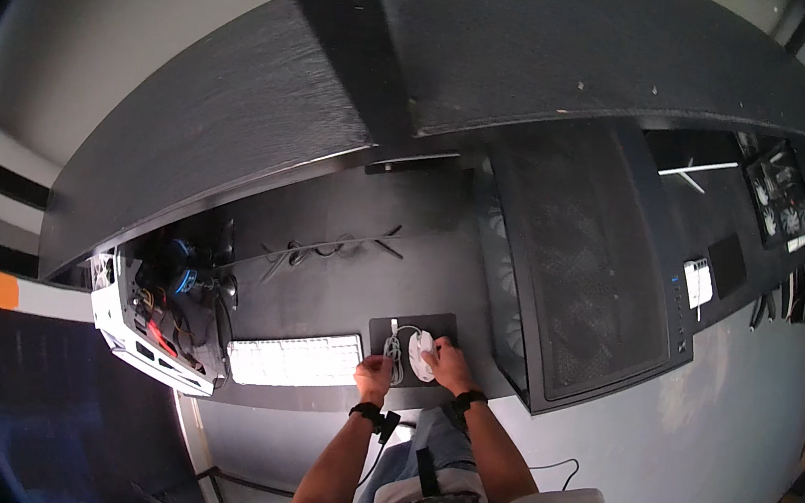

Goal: Set up computer peripherals including a keyboard, mouse, and mousepad on a workbench.

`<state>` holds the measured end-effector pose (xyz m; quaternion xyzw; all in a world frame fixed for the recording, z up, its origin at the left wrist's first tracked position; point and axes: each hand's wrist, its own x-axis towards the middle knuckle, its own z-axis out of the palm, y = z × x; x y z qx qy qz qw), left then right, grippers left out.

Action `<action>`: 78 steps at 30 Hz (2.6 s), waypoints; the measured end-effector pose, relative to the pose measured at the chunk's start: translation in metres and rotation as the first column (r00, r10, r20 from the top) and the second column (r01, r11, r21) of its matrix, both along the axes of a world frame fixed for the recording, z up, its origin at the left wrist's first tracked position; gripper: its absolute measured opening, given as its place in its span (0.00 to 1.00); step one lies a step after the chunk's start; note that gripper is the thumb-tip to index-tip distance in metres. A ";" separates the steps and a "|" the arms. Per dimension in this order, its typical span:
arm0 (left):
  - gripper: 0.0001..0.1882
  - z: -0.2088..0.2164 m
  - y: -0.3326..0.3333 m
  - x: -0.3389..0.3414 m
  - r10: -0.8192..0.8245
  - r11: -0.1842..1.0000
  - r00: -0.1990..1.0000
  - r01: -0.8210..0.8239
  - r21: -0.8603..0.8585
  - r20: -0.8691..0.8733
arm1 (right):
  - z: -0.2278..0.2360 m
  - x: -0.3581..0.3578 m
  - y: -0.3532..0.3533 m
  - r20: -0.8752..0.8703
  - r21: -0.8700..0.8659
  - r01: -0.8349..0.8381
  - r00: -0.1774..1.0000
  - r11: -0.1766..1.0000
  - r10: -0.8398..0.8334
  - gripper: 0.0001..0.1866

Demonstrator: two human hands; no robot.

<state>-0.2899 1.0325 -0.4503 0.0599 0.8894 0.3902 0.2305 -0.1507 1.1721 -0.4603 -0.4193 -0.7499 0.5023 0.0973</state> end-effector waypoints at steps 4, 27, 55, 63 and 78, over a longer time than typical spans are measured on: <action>0.15 -0.001 -0.006 0.005 -0.061 0.997 0.997 0.063 -0.044 0.037 | 0.013 0.005 0.007 0.160 0.096 0.008 0.987 0.995 -0.024 0.19; 0.16 -0.102 -0.345 0.445 0.768 -0.385 -0.191 -0.901 0.202 0.611 | -0.034 0.050 0.059 0.201 -0.391 -0.620 0.664 0.680 0.721 0.08; 0.19 -0.048 -0.258 0.652 0.981 0.101 0.028 -0.921 -0.377 0.193 | 0.029 0.151 -0.469 -0.184 -0.147 -0.787 -0.573 -0.599 0.799 0.13; 0.15 0.021 -0.436 0.535 0.981 0.184 0.182 -0.983 -0.017 0.074 | 0.014 0.185 -0.559 -0.062 -0.103 -0.867 -0.483 -0.487 0.873 0.15; 0.39 -0.014 -0.602 0.349 0.374 0.857 0.869 -0.457 -0.237 -0.322 | 0.032 0.186 -0.568 0.070 -0.086 -0.981 -0.180 -0.174 0.981 0.12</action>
